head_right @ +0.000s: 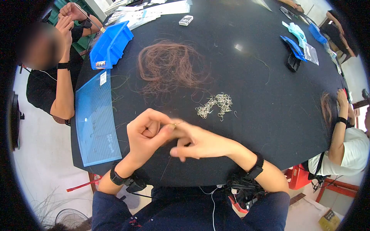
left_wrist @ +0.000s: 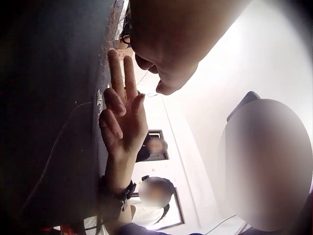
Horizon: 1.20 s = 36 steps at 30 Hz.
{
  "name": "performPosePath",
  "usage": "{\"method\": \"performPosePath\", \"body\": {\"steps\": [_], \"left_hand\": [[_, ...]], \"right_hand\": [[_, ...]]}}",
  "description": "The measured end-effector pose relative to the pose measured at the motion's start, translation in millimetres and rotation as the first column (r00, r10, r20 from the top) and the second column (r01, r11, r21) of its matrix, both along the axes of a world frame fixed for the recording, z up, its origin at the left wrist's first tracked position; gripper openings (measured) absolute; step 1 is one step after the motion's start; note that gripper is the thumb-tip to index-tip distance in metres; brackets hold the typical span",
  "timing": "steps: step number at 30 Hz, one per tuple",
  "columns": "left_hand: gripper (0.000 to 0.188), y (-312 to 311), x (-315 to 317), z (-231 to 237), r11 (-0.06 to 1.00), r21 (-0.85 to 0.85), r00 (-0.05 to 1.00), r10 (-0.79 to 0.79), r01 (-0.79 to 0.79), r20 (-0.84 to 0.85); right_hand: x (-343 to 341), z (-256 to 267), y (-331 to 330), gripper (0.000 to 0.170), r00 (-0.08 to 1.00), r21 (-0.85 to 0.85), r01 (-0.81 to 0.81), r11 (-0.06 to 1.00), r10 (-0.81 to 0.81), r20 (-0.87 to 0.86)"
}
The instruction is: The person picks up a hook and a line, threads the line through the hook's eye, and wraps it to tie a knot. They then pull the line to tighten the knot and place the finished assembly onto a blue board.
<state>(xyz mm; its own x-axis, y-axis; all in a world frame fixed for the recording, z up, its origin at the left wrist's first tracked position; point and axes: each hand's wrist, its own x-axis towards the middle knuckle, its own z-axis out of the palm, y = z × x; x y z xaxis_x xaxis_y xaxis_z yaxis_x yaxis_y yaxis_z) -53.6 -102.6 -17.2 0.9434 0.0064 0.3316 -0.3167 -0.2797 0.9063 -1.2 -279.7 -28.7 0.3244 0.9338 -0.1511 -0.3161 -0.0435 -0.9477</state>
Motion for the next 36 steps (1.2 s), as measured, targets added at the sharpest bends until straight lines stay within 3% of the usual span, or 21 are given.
{"method": "performPosePath", "body": {"steps": [1, 2, 5, 6, 7, 9, 10, 13, 17, 18, 21, 25, 28, 31, 36], "left_hand": [[0.014, 0, 0, 2, 1.000, 0.016, 1.000, 0.024, -0.024, 0.003], [0.014, 0, 0, 5, 0.998, 0.031, 0.999, 0.047, -0.047, 0.006], [0.013, 3, 1, 11, 0.994, 0.012, 0.994, 0.105, -0.105, 0.003], [0.013, 5, 2, 10, 0.993, 0.006, 0.993, 0.115, -0.115, 0.011], [0.013, 6, 2, 10, 0.992, 0.000, 0.992, 0.124, -0.124, 0.019], [0.013, 7, 3, 11, 0.991, 0.022, 0.991, 0.129, -0.130, 0.044], [0.013, 8, 3, 11, 0.990, 0.035, 0.990, 0.132, -0.135, 0.058], [0.014, 8, 2, 13, 0.991, 0.061, 0.992, 0.118, -0.120, 0.047], [0.013, 8, 2, 12, 0.992, 0.061, 0.993, 0.107, -0.110, 0.046], [0.013, 9, 3, 12, 0.992, 0.064, 0.993, 0.104, -0.108, 0.050], [0.012, 8, 4, 11, 0.994, 0.066, 0.995, 0.087, -0.090, 0.048], [0.011, 7, 4, 13, 0.994, 0.100, 0.999, 0.049, -0.050, 0.011], [0.009, 7, 3, 12, 0.990, 0.125, 0.998, 0.058, -0.058, 0.003], [0.008, 7, 3, 13, 0.977, 0.125, 0.985, 0.174, -0.170, -0.017], [0.007, 10, 4, 15, 0.963, 0.145, 0.974, 0.227, -0.227, 0.012]], "right_hand": [[-1, -7, 0, 0.062, 0.995, -0.006, -0.100, 0.995, 0.100, -0.012], [-3, -11, -1, 0.042, 0.995, 0.002, -0.100, 0.995, 0.100, 0.028], [9, 2, -10, 0.022, 0.986, 0.013, -0.009, 1.000, 0.007, 0.166], [10, 9, -13, 0.022, 0.996, 0.060, 0.066, 0.996, -0.069, 0.057], [17, 14, -21, 0.021, 0.998, -0.031, 0.065, 0.997, -0.065, 0.019], [23, 7, -23, 0.024, 0.968, 0.210, 0.226, 0.951, -0.243, 0.058], [28, 4, -26, 0.026, 0.945, 0.245, 0.287, 0.926, -0.315, 0.084], [35, -5, -23, 0.032, 0.893, 0.487, 0.409, 0.771, -0.449, -0.039], [39, -2, -27, 0.032, 0.860, 0.578, 0.511, 0.637, -0.377, -0.344], [44, -6, -29, 0.026, 0.871, 0.627, 0.486, 0.609, -0.282, -0.402], [46, -8, -35, 0.017, 0.749, 0.479, 0.657, 0.583, -0.428, -0.506], [50, -7, -35, 0.034, 0.599, 0.303, 0.795, 0.525, -0.607, -0.522], [53, -5, -36, 0.045, 0.551, 0.275, 0.830, 0.486, -0.636, -0.540], [54, -2, -35, 0.046, 0.485, 0.234, 0.870, 0.433, -0.675, -0.555], [61, -14, -45, 0.037, 0.500, 0.270, 0.865, 0.423, -0.676, -0.542]]}}
